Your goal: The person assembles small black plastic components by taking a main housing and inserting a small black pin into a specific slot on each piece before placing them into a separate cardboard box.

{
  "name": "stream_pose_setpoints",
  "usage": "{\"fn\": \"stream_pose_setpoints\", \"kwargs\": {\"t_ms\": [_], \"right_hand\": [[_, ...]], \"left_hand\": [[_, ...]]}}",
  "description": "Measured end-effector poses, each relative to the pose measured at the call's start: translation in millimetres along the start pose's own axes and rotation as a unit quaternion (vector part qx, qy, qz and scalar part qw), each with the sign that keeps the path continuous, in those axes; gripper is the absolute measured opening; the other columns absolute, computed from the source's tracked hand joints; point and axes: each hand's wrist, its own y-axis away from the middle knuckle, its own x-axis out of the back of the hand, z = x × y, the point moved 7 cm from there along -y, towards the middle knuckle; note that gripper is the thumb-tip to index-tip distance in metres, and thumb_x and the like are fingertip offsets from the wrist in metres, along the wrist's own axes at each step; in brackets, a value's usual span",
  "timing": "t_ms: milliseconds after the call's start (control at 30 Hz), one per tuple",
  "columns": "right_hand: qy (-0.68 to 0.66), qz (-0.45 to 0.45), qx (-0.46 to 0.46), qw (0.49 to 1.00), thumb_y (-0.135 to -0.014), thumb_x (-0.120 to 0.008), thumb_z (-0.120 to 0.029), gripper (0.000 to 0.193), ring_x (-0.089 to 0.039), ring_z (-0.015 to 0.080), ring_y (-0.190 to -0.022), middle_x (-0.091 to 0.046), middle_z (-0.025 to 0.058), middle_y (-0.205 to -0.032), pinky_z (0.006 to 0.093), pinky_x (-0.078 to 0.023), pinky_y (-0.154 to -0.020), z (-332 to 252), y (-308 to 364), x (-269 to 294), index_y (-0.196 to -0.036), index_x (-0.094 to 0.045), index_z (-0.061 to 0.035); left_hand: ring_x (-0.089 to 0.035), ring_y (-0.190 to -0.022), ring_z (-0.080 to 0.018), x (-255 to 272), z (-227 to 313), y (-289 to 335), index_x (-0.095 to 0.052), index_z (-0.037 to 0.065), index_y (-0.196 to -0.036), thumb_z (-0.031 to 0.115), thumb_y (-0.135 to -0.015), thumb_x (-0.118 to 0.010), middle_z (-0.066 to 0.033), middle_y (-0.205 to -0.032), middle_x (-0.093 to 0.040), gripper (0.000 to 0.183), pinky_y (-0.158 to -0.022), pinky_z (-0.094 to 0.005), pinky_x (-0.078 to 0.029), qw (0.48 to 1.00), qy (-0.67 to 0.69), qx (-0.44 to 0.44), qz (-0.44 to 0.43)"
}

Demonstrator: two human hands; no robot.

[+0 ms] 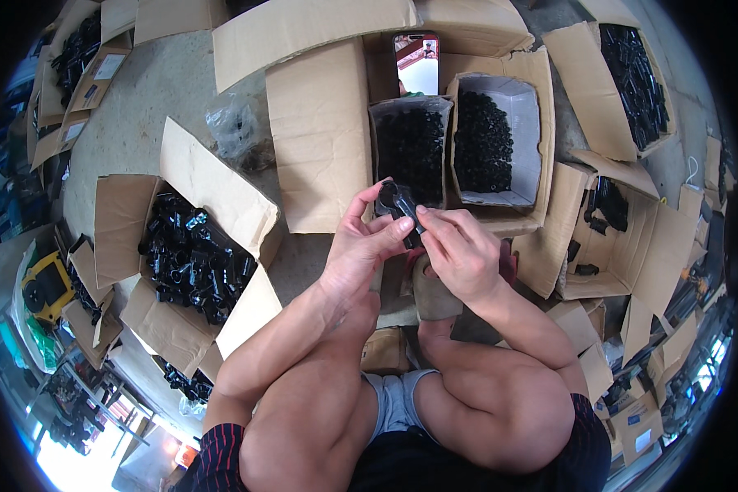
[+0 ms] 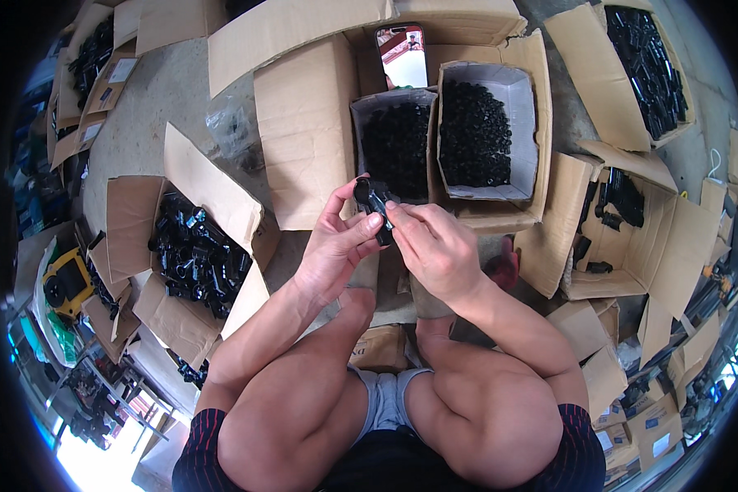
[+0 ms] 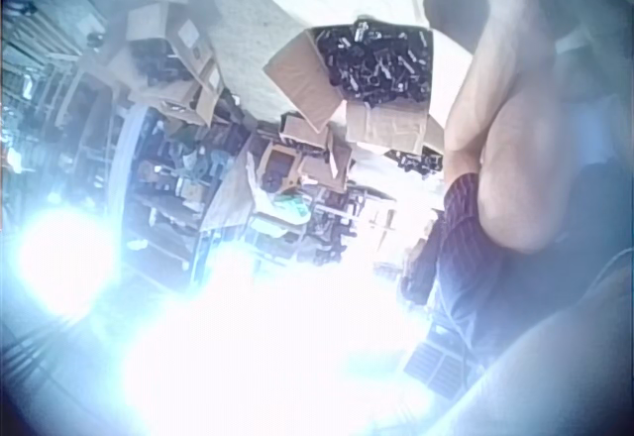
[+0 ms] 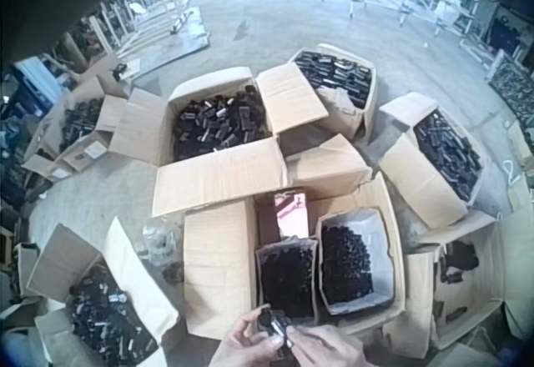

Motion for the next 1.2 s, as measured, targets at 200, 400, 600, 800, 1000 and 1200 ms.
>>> {"fn": "stream_pose_setpoints", "kwargs": {"t_ms": [200,400,600,800,1000,1200], "right_hand": [[-0.012,0.019,0.024,0.999,-0.076,-0.079,0.004,0.035,-0.070,0.0211,-0.077,-0.070,0.0079,-0.094,0.0308,-0.058,-0.065,-1.4,1.8,-1.5,-0.110,-0.074,-0.0023],[-0.011,0.031,0.018,0.999,-0.074,-0.077,0.006,0.037,-0.073,0.0240,-0.082,-0.073,0.0102,-0.097,0.0329,-0.060,-0.067,-1.6,4.4,2.5,-0.110,-0.074,-0.0029],[0.007,0.027,0.022,0.999,-0.073,-0.079,0.005,0.038,-0.072,0.0220,-0.082,-0.072,0.0085,-0.097,0.0321,-0.060,-0.068,5.9,0.7,6.3,-0.110,-0.075,-0.0026],[0.015,-0.009,0.026,1.000,-0.072,-0.077,0.008,0.035,-0.072,0.0238,-0.083,-0.074,0.0087,-0.098,0.0347,-0.059,-0.072,-5.8,-1.2,-8.6,-0.106,-0.077,-0.0034],[0.018,-0.042,0.001,0.999,-0.082,-0.073,0.006,0.032,-0.068,0.0297,-0.094,-0.073,0.0132,-0.107,0.0409,-0.056,-0.083,-4.0,8.8,-8.0,-0.113,-0.074,-0.0013],[-0.073,-0.181,0.039,0.980,-0.083,-0.077,-0.004,0.030,-0.067,0.0325,-0.092,-0.070,0.0140,-0.103,0.0404,-0.054,-0.082,-4.2,-24.2,-22.8,-0.112,-0.073,-0.0007]], "left_hand": [[-0.068,-0.106,-0.0144,1.9,3.9,0.8,-0.043,0.018,-0.150,0.010,-0.098,-0.068,-0.0049,-0.118,-0.069,0.058,-0.090,-0.0321,-0.059,0.999,0.038,-0.013,0.001],[-0.067,-0.107,-0.0133,-0.6,2.4,1.9,-0.043,0.018,-0.150,0.010,-0.098,-0.069,-0.0039,-0.118,-0.069,0.059,-0.090,-0.0313,-0.059,0.999,0.024,-0.025,-0.014],[-0.067,-0.104,-0.0115,-2.5,3.1,0.8,-0.043,0.019,-0.150,0.009,-0.096,-0.072,-0.0029,-0.113,-0.070,0.063,-0.086,-0.0281,-0.057,0.999,0.029,-0.015,-0.006],[-0.063,-0.073,-0.0094,7.3,-2.4,0.6,-0.045,0.016,-0.148,0.012,-0.088,-0.081,-0.0007,-0.091,-0.067,0.070,-0.067,-0.0249,-0.053,0.995,0.093,-0.032,0.028],[-0.061,-0.075,-0.0078,9.9,1.3,1.1,-0.047,0.017,-0.147,0.009,-0.089,-0.080,0.0005,-0.089,-0.066,0.067,-0.068,-0.0244,-0.051,0.997,0.060,-0.050,0.005],[-0.064,-0.083,-0.0081,42.1,16.6,13.8,-0.050,0.015,-0.148,0.011,-0.086,-0.083,0.0009,-0.091,-0.069,0.071,-0.073,-0.0249,-0.052,0.997,-0.011,-0.066,0.047]]}}
